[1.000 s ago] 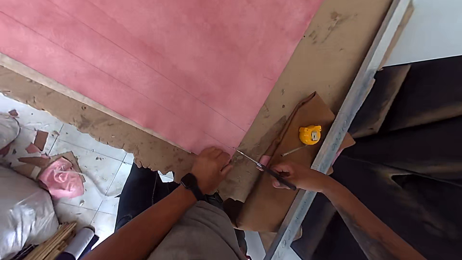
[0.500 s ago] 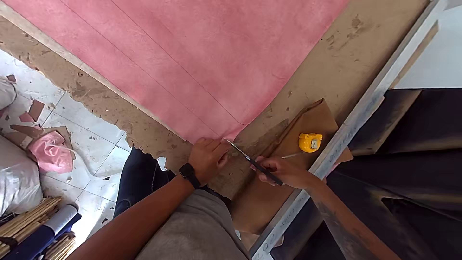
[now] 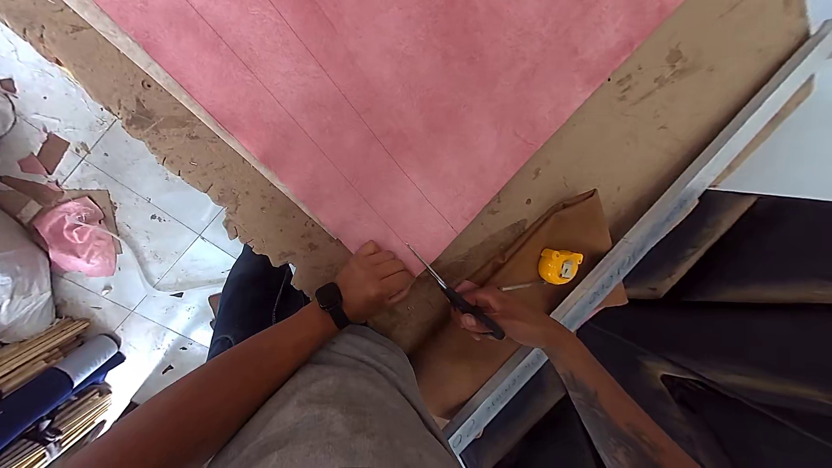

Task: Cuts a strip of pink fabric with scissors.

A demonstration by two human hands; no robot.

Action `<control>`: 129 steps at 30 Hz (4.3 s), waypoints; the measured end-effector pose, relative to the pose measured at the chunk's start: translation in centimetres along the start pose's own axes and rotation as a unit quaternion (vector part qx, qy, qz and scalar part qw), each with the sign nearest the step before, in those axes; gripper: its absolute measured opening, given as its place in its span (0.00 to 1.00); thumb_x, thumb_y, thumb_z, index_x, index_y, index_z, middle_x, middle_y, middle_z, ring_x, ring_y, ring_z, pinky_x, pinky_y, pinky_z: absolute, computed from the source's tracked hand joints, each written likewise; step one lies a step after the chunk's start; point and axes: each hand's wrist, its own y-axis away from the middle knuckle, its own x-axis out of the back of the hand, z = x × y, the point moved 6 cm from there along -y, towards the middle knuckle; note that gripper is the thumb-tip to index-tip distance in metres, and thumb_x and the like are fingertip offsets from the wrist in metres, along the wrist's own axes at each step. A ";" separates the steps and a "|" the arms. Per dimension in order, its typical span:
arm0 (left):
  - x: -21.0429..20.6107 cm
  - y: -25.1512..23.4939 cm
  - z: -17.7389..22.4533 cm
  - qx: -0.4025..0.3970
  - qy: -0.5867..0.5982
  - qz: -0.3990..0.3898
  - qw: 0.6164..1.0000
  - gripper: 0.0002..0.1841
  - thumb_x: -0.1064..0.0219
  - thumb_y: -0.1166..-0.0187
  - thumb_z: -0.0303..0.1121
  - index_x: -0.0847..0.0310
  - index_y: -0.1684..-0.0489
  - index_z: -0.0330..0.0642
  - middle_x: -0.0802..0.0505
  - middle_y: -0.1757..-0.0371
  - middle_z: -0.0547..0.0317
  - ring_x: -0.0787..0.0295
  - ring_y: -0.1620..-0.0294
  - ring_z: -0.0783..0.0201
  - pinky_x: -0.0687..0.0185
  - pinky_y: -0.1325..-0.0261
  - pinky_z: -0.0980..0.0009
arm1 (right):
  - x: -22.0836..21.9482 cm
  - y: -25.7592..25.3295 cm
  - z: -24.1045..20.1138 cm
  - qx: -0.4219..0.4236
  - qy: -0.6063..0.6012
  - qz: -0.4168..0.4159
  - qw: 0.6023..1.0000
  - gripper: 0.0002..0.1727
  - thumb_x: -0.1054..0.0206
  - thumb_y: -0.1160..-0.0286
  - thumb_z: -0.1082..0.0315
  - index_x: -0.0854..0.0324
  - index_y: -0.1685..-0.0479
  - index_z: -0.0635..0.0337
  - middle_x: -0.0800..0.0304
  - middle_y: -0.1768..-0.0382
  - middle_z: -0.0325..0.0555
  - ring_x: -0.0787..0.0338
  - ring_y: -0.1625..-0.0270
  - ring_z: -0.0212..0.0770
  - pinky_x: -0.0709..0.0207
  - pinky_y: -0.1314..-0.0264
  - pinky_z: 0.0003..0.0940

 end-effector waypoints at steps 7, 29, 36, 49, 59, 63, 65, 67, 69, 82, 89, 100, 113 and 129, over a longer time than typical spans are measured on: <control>0.1 0.1 0.0 0.000 0.012 -0.006 1.000 0.05 0.29 0.24 0.38 0.08 0.65 0.51 0.09 0.67 0.67 0.14 0.61 0.65 0.25 0.55 0.62 | -0.6 -0.6 -0.4 0.017 -0.006 0.022 1.000 0.33 0.27 0.37 0.27 0.12 0.63 0.51 0.12 0.67 0.40 0.16 0.71 0.32 0.25 0.74 0.24; 0.0 -0.1 -0.2 -0.012 0.015 -0.002 1.000 0.06 0.29 0.23 0.37 0.08 0.66 0.50 0.09 0.69 0.67 0.14 0.62 0.65 0.24 0.53 0.63 | -1.3 -0.6 0.2 0.060 -0.048 0.040 0.996 0.29 0.25 0.33 0.33 0.14 0.68 0.54 0.17 0.75 0.38 0.20 0.75 0.30 0.26 0.73 0.23; 0.1 0.0 -0.2 -0.010 0.028 0.004 1.000 0.06 0.29 0.23 0.37 0.08 0.66 0.49 0.08 0.68 0.66 0.13 0.59 0.64 0.23 0.51 0.62 | -1.0 -0.7 0.5 0.064 -0.045 0.051 0.996 0.29 0.24 0.35 0.34 0.13 0.67 0.53 0.16 0.75 0.37 0.20 0.76 0.30 0.25 0.74 0.25; 0.0 0.1 -0.2 -0.015 0.027 0.004 1.000 0.06 0.29 0.24 0.37 0.08 0.68 0.49 0.10 0.71 0.66 0.14 0.62 0.65 0.26 0.55 0.63 | -0.8 -0.6 1.0 0.068 -0.035 0.065 0.995 0.26 0.22 0.33 0.38 0.12 0.69 0.55 0.15 0.77 0.40 0.19 0.78 0.32 0.24 0.76 0.25; 0.4 0.0 0.1 -0.033 0.040 0.008 0.999 0.07 0.29 0.25 0.37 0.09 0.70 0.49 0.11 0.73 0.66 0.17 0.66 0.65 0.29 0.58 0.63 | -0.7 -1.9 -0.5 0.077 -0.053 0.047 0.994 0.28 0.21 0.37 0.36 0.12 0.69 0.54 0.13 0.74 0.41 0.17 0.75 0.32 0.22 0.73 0.25; 0.6 0.1 0.2 -0.038 0.057 0.027 0.997 0.06 0.27 0.26 0.36 0.09 0.72 0.48 0.12 0.74 0.65 0.17 0.67 0.65 0.29 0.59 0.63 | -1.0 -3.0 -1.8 0.087 -0.052 0.022 0.995 0.29 0.24 0.35 0.34 0.13 0.67 0.55 0.15 0.74 0.40 0.17 0.73 0.32 0.24 0.70 0.25; 0.6 0.1 0.2 -0.039 0.066 0.035 0.996 0.06 0.27 0.27 0.36 0.09 0.71 0.48 0.12 0.75 0.65 0.17 0.68 0.64 0.28 0.59 0.63 | -0.9 -3.2 -2.1 0.080 -0.037 0.019 0.996 0.32 0.25 0.36 0.31 0.13 0.65 0.55 0.14 0.72 0.40 0.17 0.71 0.32 0.24 0.69 0.25; 0.6 0.1 0.2 -0.041 0.067 0.040 0.996 0.06 0.27 0.27 0.36 0.09 0.72 0.48 0.11 0.74 0.65 0.17 0.68 0.64 0.28 0.59 0.63 | -0.9 -3.2 -2.6 0.087 -0.030 0.009 0.996 0.33 0.27 0.36 0.29 0.13 0.64 0.54 0.15 0.71 0.40 0.18 0.70 0.32 0.25 0.70 0.25; 0.7 0.1 0.3 -0.041 0.068 0.043 0.996 0.06 0.27 0.27 0.36 0.09 0.72 0.48 0.11 0.75 0.65 0.17 0.68 0.65 0.29 0.60 0.63 | -0.9 -3.1 -2.9 0.091 -0.023 0.003 0.996 0.33 0.28 0.35 0.29 0.14 0.64 0.54 0.15 0.71 0.40 0.18 0.71 0.32 0.26 0.72 0.24; 0.7 0.1 0.3 -0.043 0.066 0.036 0.996 0.07 0.28 0.26 0.36 0.09 0.73 0.48 0.11 0.75 0.65 0.17 0.68 0.65 0.30 0.60 0.64 | -0.8 -3.5 -2.8 0.097 -0.018 0.034 0.995 0.29 0.24 0.35 0.34 0.14 0.72 0.54 0.19 0.78 0.39 0.20 0.75 0.32 0.26 0.72 0.26; 0.5 0.1 0.3 -0.045 0.061 0.021 0.997 0.07 0.29 0.26 0.36 0.09 0.72 0.48 0.11 0.74 0.65 0.17 0.67 0.65 0.30 0.60 0.64 | -0.9 -3.6 -3.0 0.099 -0.020 0.047 0.994 0.26 0.22 0.33 0.39 0.14 0.72 0.55 0.20 0.81 0.40 0.23 0.80 0.31 0.29 0.77 0.25; 0.4 0.3 0.5 -0.061 0.080 0.014 0.995 0.08 0.28 0.26 0.37 0.11 0.74 0.48 0.11 0.74 0.64 0.16 0.66 0.63 0.28 0.59 0.63 | -0.5 -5.0 -4.8 0.128 -0.025 0.021 0.991 0.29 0.25 0.33 0.35 0.13 0.69 0.56 0.16 0.79 0.42 0.18 0.77 0.33 0.23 0.74 0.27; 0.5 0.4 0.4 -0.067 0.097 0.033 0.993 0.08 0.28 0.27 0.36 0.12 0.76 0.48 0.11 0.74 0.64 0.17 0.67 0.64 0.30 0.60 0.63 | -0.7 -5.5 -6.3 0.112 0.005 0.015 0.994 0.36 0.29 0.36 0.26 0.15 0.67 0.56 0.17 0.78 0.44 0.17 0.77 0.36 0.22 0.76 0.27; 0.3 0.4 0.5 -0.070 0.092 0.018 0.993 0.09 0.29 0.27 0.36 0.13 0.76 0.47 0.12 0.75 0.64 0.17 0.67 0.64 0.29 0.60 0.63 | -0.7 -6.1 -6.5 0.113 0.011 0.072 0.991 0.27 0.23 0.33 0.38 0.13 0.71 0.57 0.20 0.84 0.46 0.23 0.86 0.36 0.28 0.85 0.27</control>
